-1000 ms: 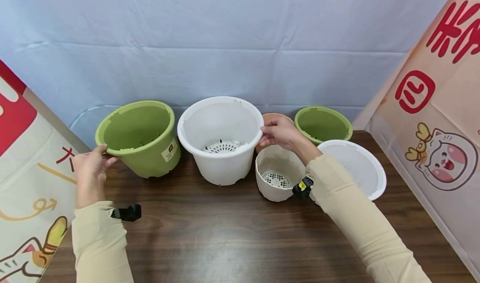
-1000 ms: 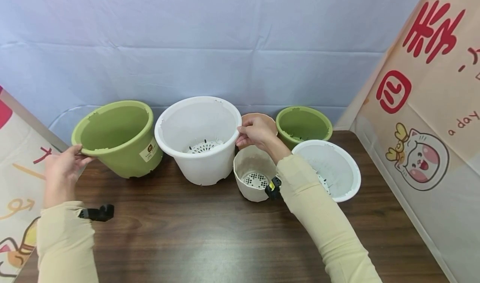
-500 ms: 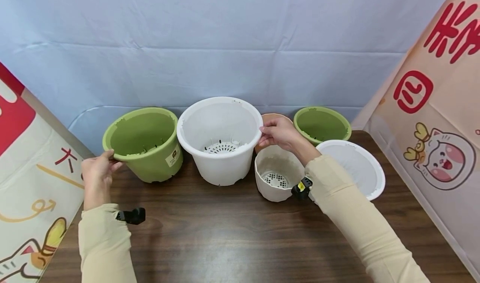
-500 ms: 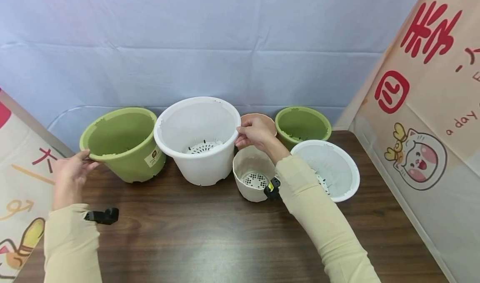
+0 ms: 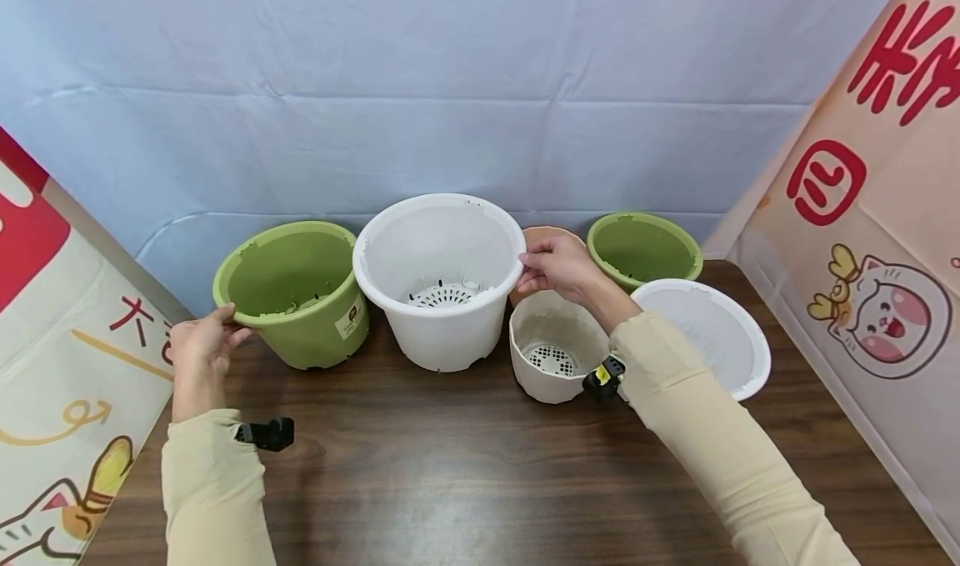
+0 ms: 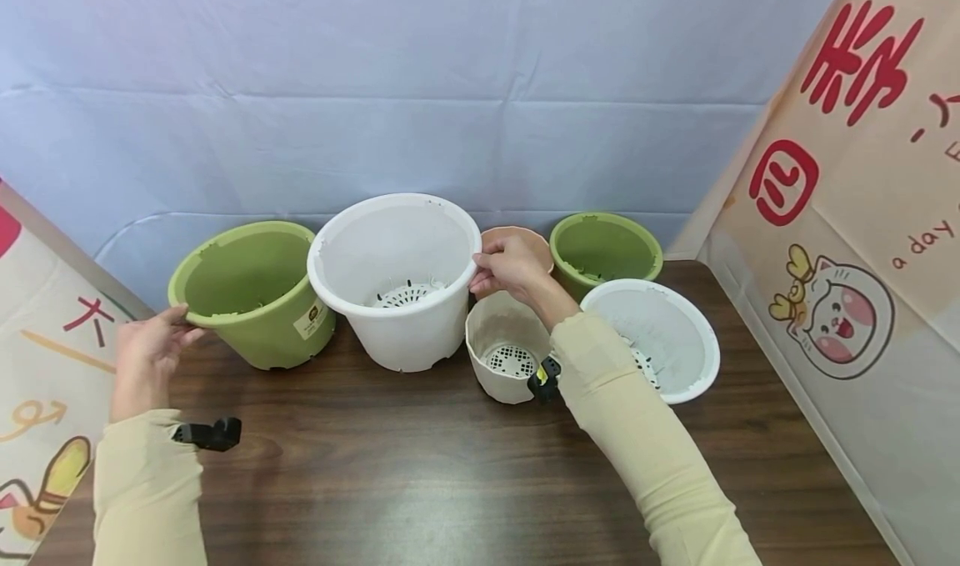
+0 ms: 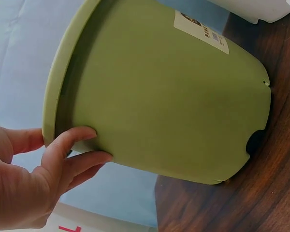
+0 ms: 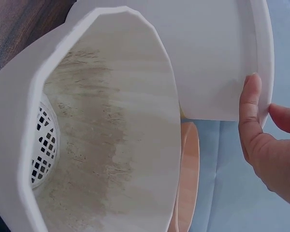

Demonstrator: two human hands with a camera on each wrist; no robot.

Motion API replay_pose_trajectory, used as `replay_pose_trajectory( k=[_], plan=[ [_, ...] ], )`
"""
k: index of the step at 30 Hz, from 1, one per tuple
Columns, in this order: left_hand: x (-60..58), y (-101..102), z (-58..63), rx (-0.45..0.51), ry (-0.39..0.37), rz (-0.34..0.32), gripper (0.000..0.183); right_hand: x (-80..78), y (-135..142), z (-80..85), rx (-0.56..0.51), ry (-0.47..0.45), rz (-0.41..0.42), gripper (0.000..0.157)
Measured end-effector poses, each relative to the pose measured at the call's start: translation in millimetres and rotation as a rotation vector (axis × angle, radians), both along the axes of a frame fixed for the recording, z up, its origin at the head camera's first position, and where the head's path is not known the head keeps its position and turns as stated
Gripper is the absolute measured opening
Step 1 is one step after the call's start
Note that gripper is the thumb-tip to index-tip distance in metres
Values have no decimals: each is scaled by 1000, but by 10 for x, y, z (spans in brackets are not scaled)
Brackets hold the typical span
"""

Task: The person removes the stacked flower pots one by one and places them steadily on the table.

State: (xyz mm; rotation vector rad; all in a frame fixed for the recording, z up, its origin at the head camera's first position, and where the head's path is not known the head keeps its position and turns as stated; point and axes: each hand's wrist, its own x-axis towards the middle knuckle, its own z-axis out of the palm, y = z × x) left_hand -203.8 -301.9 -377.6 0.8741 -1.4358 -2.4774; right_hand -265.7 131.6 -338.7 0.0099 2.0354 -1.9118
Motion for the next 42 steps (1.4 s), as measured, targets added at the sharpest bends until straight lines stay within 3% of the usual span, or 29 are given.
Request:
replay_pose_trajectory(
  k=[8, 17, 23, 29, 34, 36, 39, 42],
  plan=[
    [10, -1, -20, 15, 8, -27, 3, 6, 9, -24, -16, 4, -13, 27],
    [51, 29, 7, -52, -52, -58, 22, 42, 23, -25, -65, 26, 8, 26],
    [75, 129, 45, -147, -77, -77, 16, 113, 74, -14, -101, 41, 15, 25],
    [85, 302, 55, -401, -110, -101, 49, 254, 136, 43, -66, 41, -49, 22],
    [126, 443, 45, -664, -122, -60, 52, 420, 220, 69, -102, 52, -143, 17],
    [154, 496, 40, -740, -120, -47, 54, 495, 259, 73, -92, 72, -160, 25],
    [198, 581, 26, -857, -70, -16, 56, 609, 329, 60, 21, 159, -151, 43],
    [242, 688, 13, -966, -6, -17, 58, 726, 401, 26, 238, 284, -118, 55]
  ],
)
